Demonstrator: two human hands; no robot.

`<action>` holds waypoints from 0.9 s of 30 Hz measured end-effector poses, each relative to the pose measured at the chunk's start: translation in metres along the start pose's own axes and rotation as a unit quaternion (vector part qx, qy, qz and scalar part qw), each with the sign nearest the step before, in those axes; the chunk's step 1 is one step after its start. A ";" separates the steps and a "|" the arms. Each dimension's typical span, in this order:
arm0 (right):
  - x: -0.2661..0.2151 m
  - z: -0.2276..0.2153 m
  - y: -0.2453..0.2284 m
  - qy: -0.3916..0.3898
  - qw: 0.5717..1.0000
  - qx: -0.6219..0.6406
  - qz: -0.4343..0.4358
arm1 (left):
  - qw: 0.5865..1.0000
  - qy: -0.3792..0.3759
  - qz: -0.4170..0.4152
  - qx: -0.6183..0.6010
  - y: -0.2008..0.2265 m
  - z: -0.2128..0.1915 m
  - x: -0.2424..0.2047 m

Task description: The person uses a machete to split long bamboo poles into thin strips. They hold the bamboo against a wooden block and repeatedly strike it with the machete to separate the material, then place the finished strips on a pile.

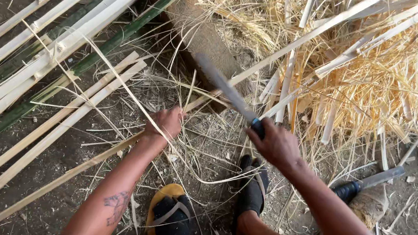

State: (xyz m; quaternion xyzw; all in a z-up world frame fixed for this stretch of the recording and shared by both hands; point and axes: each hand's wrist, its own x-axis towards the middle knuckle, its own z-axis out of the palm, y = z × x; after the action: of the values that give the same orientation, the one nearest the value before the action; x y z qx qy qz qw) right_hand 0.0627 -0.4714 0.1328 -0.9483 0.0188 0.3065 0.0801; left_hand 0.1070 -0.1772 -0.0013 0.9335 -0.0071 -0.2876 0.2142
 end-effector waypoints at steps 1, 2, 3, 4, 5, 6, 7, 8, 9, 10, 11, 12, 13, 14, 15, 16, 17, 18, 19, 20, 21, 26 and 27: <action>0.001 -0.001 0.000 -0.014 0.999 -0.009 -0.035 | 1.000 0.012 0.009 0.003 0.003 -0.003 -0.006; 0.003 -0.001 0.001 -0.029 0.997 -0.017 -0.070 | 1.000 -0.001 -0.007 0.000 0.004 -0.006 -0.012; 0.008 -0.002 0.001 -0.011 0.996 -0.039 -0.084 | 1.000 -0.014 -0.024 0.000 -0.001 -0.011 -0.018; 0.015 -0.005 0.004 0.008 0.993 -0.062 -0.098 | 0.999 -0.026 -0.041 0.001 -0.007 -0.015 -0.024; 0.012 -0.003 0.012 0.016 0.991 -0.079 -0.103 | 0.999 -0.023 -0.038 -0.021 -0.013 -0.010 -0.037; 0.011 -0.001 0.020 0.035 0.997 -0.042 -0.048 | 0.998 -0.020 -0.034 -0.044 -0.025 -0.007 -0.053; 0.012 -0.002 0.027 0.057 0.998 -0.011 0.006 | 0.997 -0.010 -0.031 -0.070 -0.034 -0.005 -0.062; 0.014 -0.004 0.032 0.079 0.995 0.019 0.059 | 0.999 -0.010 -0.031 -0.039 -0.041 -0.001 -0.071; 0.021 -0.007 0.030 0.072 0.995 0.031 0.057 | 1.000 0.001 -0.028 -0.006 -0.050 -0.006 -0.070; 0.028 -0.009 0.026 0.064 0.996 0.043 0.054 | 0.999 0.012 -0.026 0.027 -0.057 -0.012 -0.065; 0.022 -0.003 0.027 0.044 0.996 0.049 0.059 | 0.999 -0.005 -0.039 0.021 -0.060 -0.004 -0.072; 0.014 0.004 0.027 0.029 0.999 0.023 -0.001 | 0.998 -0.023 -0.052 0.014 -0.063 0.003 -0.076; 0.020 0.004 0.020 0.022 0.997 -0.001 -0.073 | 0.997 -0.028 -0.070 0.011 -0.071 0.000 -0.075; 0.025 0.003 0.015 0.015 0.989 -0.025 -0.145 | 0.996 -0.026 -0.079 0.011 -0.079 -0.003 -0.074; 0.026 0.000 0.016 -0.017 0.990 -0.065 -0.122 | 0.996 -0.033 -0.087 0.013 -0.088 -0.003 -0.079; 0.025 -0.002 0.018 -0.048 0.988 -0.105 -0.099 | 0.995 -0.041 -0.095 0.015 -0.096 -0.003 -0.085; 0.028 -0.010 0.027 -0.078 0.984 -0.146 -0.072 | 0.997 -0.026 -0.073 0.017 -0.104 0.000 -0.090; 0.031 -0.021 0.040 -0.006 0.996 -0.085 -0.018 | 0.998 -0.011 -0.052 0.019 -0.114 0.003 -0.098; 0.042 -0.042 0.055 0.073 0.997 -0.026 0.030 | 0.999 0.013 -0.032 0.019 -0.124 0.003 -0.101; 0.052 -0.058 0.068 0.114 0.992 -0.041 0.036 | 0.997 -0.002 -0.062 0.034 -0.132 0.004 -0.103; 0.053 -0.060 0.078 0.149 0.986 -0.053 0.046 | 0.994 -0.025 -0.091 0.050 -0.139 0.009 -0.109; 0.065 -0.033 0.072 0.012 1.000 -0.013 -0.014 | 0.993 -0.006 -0.109 0.048 -0.154 0.023 -0.080; 0.060 -0.017 0.067 -0.009 0.997 -0.059 -0.045 | 0.993 -0.013 -0.104 0.054 -0.160 0.031 -0.087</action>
State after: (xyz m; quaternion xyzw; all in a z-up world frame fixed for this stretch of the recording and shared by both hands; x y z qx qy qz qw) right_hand 0.1156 -0.5390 0.1019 -0.9484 -0.0426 0.3119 0.0374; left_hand 0.0001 -0.0324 -0.0424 0.9356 0.0717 -0.3193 0.1323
